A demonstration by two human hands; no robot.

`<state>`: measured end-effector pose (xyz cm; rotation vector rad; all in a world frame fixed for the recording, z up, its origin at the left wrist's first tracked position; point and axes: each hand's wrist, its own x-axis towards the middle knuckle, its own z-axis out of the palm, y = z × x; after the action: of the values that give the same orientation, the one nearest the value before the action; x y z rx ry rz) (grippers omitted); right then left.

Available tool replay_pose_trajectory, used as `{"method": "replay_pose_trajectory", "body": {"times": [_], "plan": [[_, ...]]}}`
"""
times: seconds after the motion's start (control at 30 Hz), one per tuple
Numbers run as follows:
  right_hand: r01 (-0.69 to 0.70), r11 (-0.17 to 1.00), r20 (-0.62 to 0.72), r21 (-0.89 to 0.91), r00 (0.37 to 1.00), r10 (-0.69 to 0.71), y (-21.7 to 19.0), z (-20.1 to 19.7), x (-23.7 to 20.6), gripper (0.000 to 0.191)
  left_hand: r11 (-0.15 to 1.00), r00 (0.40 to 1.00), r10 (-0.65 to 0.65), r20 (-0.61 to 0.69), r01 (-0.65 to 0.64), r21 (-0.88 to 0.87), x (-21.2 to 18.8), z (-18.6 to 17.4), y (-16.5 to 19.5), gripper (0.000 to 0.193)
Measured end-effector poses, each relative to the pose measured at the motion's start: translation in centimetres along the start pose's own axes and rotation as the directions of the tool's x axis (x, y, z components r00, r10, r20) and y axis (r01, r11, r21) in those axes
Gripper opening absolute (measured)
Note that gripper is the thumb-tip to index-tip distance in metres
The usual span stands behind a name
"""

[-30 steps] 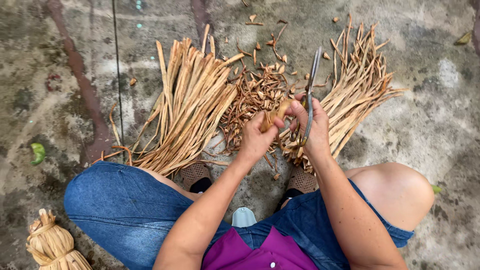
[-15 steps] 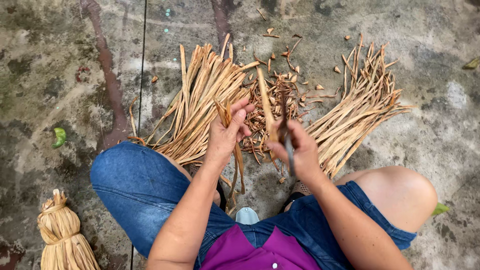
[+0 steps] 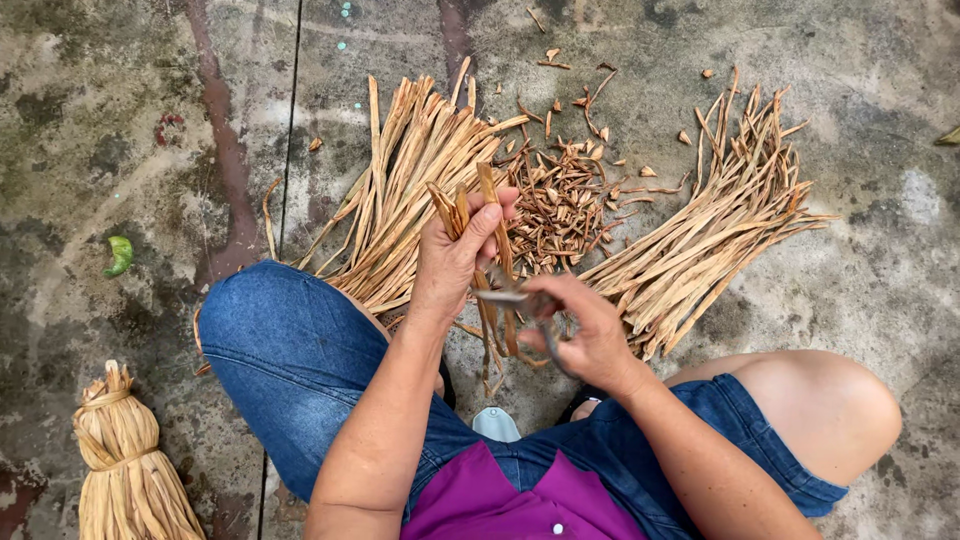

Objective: The person sits on a low stool on a concrete floor and trims dried palm leaf strips with scissors, cutting off hard stem ends and imperfect pieces. The trimmed pieces are dropped into a central pile while usable strips are set into two side bundles, and the person occasionally gathers and aligns the strips.

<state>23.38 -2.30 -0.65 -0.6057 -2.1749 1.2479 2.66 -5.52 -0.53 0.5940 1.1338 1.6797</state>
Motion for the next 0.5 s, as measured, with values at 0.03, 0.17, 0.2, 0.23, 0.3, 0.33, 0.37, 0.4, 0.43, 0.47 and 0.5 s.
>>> {"method": "replay_pose_trajectory", "body": {"times": [0.03, 0.17, 0.2, 0.23, 0.3, 0.33, 0.37, 0.4, 0.43, 0.47, 0.5], "plan": [[-0.004, 1.000, -0.046, 0.010, 0.999, 0.005, 0.1, -0.5, 0.1, 0.059, 1.000, 1.000, -0.001, 0.017, 0.000, 0.018, -0.1, 0.0, -0.1, 0.032], [-0.185, 0.971, -0.128, 0.155, 0.970, 0.205, 0.2, -2.2, 0.5, 0.064, 0.999, 0.997, 0.003, 0.083, -0.007, 0.041, -0.4, 0.2, -0.5, 0.029], [-0.268, 0.939, -0.114, 0.215, 0.948, 0.297, 0.2, -2.4, 0.7, 0.064, 0.999, 0.995, 0.006, 0.100, -0.009, 0.033, -0.4, 0.3, -0.6, 0.027], [-0.220, 0.956, -0.127, 0.195, 0.961, 0.247, 0.2, -2.4, 0.9, 0.066, 0.999, 0.994, -0.008, 0.112, 0.005, 0.031, -0.4, 0.4, -0.7, 0.026], [-0.121, 0.981, -0.144, 0.153, 0.979, 0.143, 0.1, -2.3, 1.3, 0.069, 0.999, 0.991, -0.035, 0.132, 0.032, 0.026, -0.6, 0.5, -1.0, 0.025], [-0.169, 0.981, -0.139, 0.096, 0.974, 0.181, 0.0, -2.2, 1.4, 0.070, 0.999, 0.987, -0.042, 0.152, 0.040, 0.013, -0.7, 0.6, -1.1, 0.024], [-0.217, 0.975, -0.134, 0.039, 0.966, 0.220, -0.1, -2.1, 1.5, 0.071, 0.999, 0.984, -0.049, 0.171, 0.050, 0.001, -0.8, 0.7, -1.3, 0.024], [-0.264, 0.964, -0.131, -0.017, 0.957, 0.260, -0.2, -2.1, 1.5, 0.072, 0.998, 0.980, -0.057, 0.189, 0.060, -0.011, -1.0, 0.7, -1.5, 0.023], [-0.255, 0.965, -0.140, -0.059, 0.960, 0.245, -0.2, -2.0, 1.6, 0.073, 0.998, 0.980, -0.065, 0.188, 0.065, 0.004, -1.0, 0.8, -1.6, 0.023], [-0.245, 0.964, -0.149, -0.102, 0.962, 0.229, -0.3, -2.0, 1.7, 0.073, 0.997, 0.979, -0.073, 0.188, 0.070, 0.020, -1.0, 0.8, -1.7, 0.023], [-0.236, 0.961, -0.158, -0.146, 0.964, 0.213, -0.3, -2.0, 1.7, 0.074, 0.997, 0.979, -0.080, 0.189, 0.075, 0.035, -1.0, 0.9, -1.9, 0.023]]}}
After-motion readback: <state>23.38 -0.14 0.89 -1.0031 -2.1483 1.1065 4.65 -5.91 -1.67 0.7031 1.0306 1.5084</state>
